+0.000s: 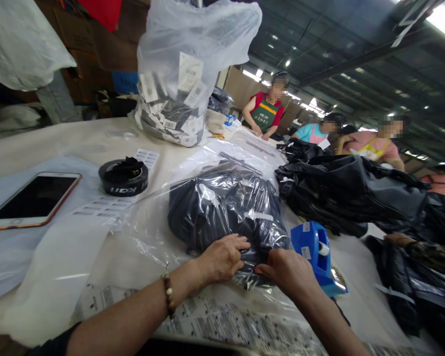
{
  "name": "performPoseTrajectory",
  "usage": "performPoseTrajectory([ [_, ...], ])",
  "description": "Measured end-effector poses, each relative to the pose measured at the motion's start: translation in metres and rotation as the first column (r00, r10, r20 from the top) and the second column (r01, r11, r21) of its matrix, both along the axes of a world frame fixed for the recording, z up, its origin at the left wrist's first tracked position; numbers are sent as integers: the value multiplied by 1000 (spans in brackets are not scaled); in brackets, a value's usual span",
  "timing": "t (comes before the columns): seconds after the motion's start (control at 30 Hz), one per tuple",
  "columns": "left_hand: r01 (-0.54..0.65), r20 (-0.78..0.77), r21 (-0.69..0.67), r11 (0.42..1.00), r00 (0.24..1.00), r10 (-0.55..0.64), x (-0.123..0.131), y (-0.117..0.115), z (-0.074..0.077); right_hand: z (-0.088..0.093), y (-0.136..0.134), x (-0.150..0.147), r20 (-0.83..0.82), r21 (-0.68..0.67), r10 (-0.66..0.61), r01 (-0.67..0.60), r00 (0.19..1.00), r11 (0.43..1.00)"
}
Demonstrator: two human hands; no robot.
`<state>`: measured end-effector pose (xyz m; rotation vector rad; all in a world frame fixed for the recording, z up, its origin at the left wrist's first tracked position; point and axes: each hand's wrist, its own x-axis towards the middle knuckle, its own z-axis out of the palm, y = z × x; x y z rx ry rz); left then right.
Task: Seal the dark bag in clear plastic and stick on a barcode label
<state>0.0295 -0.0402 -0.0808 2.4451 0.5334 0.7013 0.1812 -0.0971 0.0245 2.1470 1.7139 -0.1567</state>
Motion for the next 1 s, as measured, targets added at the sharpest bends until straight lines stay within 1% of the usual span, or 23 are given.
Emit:
performPoseTrajectory([
  [0.17, -7, -18, -3, 1000, 1000, 7, 0, 0, 0, 3, -4, -2, 26, 36, -2, 1, 1000, 999],
  [0.23, -5, -12, -4, 1000, 1000, 5, -1, 0, 0, 3, -5, 3, 55, 68, -22, 18, 998, 998],
  [0.27, -5, -5, -2, 1000, 1000, 5, -1, 0, 0, 3, -5, 8, 44, 90, -38, 34, 998, 995],
  [0.3, -4, -1, 2, 1000, 1000, 4, -1, 1, 0, 1, -5, 14, 6, 113, -55, 54, 998, 992],
  [0.37, 0, -2, 16, 1000, 1000, 0, -1, 1, 0, -4, -5, 28, -129, 134, -78, 95, 989, 986],
  [0.43, 3, -13, 23, 1000, 1000, -3, -1, 1, 1, -9, -4, 42, -261, 131, -95, 132, 961, 982],
  [0.47, 3, -19, 19, 1000, 1000, -3, -1, 2, 1, -12, -5, 48, -299, 125, -103, 146, 949, 981],
  [0.53, -2, -25, 2, 1000, 1000, 2, 0, 2, 2, -15, -10, 53, -333, 121, -121, 169, 935, 978],
  [0.57, -2, -27, -6, 1000, 1000, 2, 0, 2, 2, -16, -15, 52, -326, 143, -133, 187, 936, 972],
  [0.6, -1, -31, -11, 1000, 1000, 1, 0, 2, 3, -17, -21, 49, -301, 203, -131, 198, 944, 959],
  [0.63, 1, -36, -13, 1000, 999, -1, 0, 2, 3, -18, -28, 43, -272, 306, -98, 183, 957, 934],
  [0.67, 2, -42, -12, 1000, 999, -2, 1, 3, 4, -21, -35, 37, -247, 436, -17, 127, 969, 891],
  [0.7, 4, -51, -9, 1000, 999, -4, 1, 3, 4, -24, -42, 29, -227, 571, 105, 45, 968, 820],
  [0.73, 4, -60, -6, 1000, 998, -4, 1, 3, 5, -29, -48, 22, -209, 678, 253, -46, 945, 733],
  [0.77, 2, -71, -2, 1000, 997, -3, 2, 4, 7, -36, -51, 14, -192, 745, 398, -131, 897, 655],
  [0.8, 2, -83, 4, 1000, 997, -2, 2, 4, 8, -43, -53, 8, -181, 773, 502, -193, 846, 605],
  [0.83, 6, -95, 11, 1000, 995, -5, 1, 3, 11, -52, -54, 3, -163, 781, 559, -240, 813, 577],
  [0.87, 13, -108, 16, 1000, 994, -12, 0, 2, 13, -60, -53, -1, -132, 780, 576, -274, 807, 563],
  [0.93, 42, -142, 50, 998, 989, -35, -5, -1, 19, -76, -50, -3, -52, 780, 552, -312, 832, 543],
  [1.0, 65, -191, 138, 988, 981, -38, -17, -5, 25, -88, -48, -1, -1, 790, 524, -321, 852, 523],
])
